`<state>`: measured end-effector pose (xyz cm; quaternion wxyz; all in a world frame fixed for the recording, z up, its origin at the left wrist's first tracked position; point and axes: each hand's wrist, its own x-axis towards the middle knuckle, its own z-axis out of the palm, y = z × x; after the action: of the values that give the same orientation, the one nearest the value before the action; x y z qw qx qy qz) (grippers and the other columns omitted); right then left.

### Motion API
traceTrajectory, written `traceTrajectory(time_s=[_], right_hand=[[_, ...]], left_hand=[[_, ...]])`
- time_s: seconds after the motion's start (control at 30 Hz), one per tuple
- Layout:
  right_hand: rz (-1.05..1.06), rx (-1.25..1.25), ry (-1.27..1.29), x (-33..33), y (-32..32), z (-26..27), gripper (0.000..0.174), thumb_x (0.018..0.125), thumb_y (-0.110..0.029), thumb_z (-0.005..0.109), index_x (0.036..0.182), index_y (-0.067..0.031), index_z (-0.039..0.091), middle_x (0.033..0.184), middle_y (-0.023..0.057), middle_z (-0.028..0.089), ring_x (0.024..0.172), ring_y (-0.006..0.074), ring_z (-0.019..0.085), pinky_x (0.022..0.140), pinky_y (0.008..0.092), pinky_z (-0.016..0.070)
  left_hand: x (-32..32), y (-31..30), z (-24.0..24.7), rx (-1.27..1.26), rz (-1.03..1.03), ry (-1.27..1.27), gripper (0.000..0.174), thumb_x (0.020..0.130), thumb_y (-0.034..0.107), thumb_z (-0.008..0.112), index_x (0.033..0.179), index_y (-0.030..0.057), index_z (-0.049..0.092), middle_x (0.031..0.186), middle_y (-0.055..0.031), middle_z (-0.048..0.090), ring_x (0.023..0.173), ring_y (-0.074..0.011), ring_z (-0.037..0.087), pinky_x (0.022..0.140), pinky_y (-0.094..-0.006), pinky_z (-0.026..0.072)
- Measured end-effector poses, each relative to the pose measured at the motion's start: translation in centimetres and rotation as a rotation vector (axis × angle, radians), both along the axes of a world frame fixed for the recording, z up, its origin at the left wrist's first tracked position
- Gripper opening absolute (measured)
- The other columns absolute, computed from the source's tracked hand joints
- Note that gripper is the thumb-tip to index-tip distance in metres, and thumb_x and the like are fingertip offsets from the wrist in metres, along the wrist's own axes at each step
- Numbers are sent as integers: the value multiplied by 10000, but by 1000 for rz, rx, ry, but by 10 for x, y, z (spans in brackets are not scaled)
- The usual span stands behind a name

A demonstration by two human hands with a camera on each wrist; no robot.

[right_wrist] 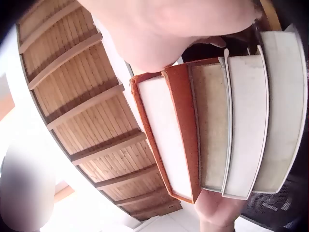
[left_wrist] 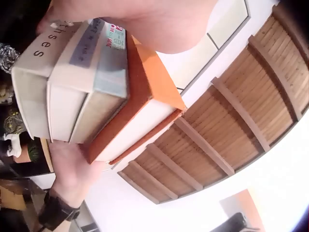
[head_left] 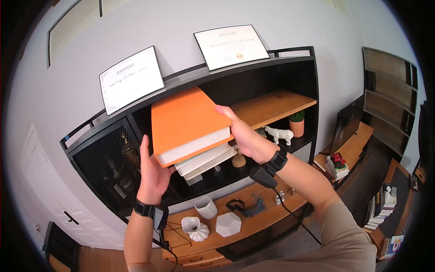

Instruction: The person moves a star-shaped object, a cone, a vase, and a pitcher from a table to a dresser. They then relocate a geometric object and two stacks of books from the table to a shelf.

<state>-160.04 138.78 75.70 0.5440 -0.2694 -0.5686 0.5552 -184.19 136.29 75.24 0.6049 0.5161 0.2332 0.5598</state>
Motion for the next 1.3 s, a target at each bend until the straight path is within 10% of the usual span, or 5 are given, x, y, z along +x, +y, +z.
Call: traceTrajectory(time_s=[0.4, 0.67, 0.77, 0.83, 1.3], right_hand=[[104, -71, -70, -34, 54, 30, 792, 859, -674, 441, 1365, -64, 441, 1325, 155, 490, 1147, 260, 516, 938, 395, 440], [-26, 252, 10, -20, 56, -51, 814, 953, -592, 347, 1497, -35, 110, 1505, 168, 272, 1385, 256, 261, 1100, 382, 218], [-151, 457, -57, -31, 35, -60, 854, 940, -449, 524, 1468, 53, 77, 1518, 247, 162, 1424, 287, 149, 1144, 361, 140], [-186, 479, -50, -42, 36, -61, 857, 940, -442, 527, 1465, 61, 74, 1519, 249, 155, 1426, 291, 136, 1146, 363, 127], [-488, 549, -60, -104, 104, -70, 850, 927, -429, 557, 1435, 108, 137, 1471, 299, 222, 1391, 350, 228, 1131, 380, 191]], left_hand=[[10, 33, -49, 374, 288, -73, 611, 981, 464, 390, 1404, 24, 358, 1419, -89, 438, 1319, -204, 383, 1105, -347, 242], [-4, 31, -68, 446, 493, 111, 684, 950, 236, 467, 1497, 30, 111, 1530, -136, 215, 1404, -250, 226, 1137, -368, 170], [2, 16, -80, 773, 800, 399, 794, 889, 128, 540, 1491, -4, 40, 1547, -223, 75, 1424, -348, 146, 1139, -464, 137], [5, 5, -71, 957, 1054, 633, 817, 859, 137, 565, 1483, -29, 65, 1537, -253, 80, 1421, -393, 132, 1141, -462, 129], [-3, 41, -59, 935, 1052, 784, 712, 906, 220, 552, 1462, -42, 192, 1513, -267, 177, 1419, -397, 158, 1134, -457, 163]])
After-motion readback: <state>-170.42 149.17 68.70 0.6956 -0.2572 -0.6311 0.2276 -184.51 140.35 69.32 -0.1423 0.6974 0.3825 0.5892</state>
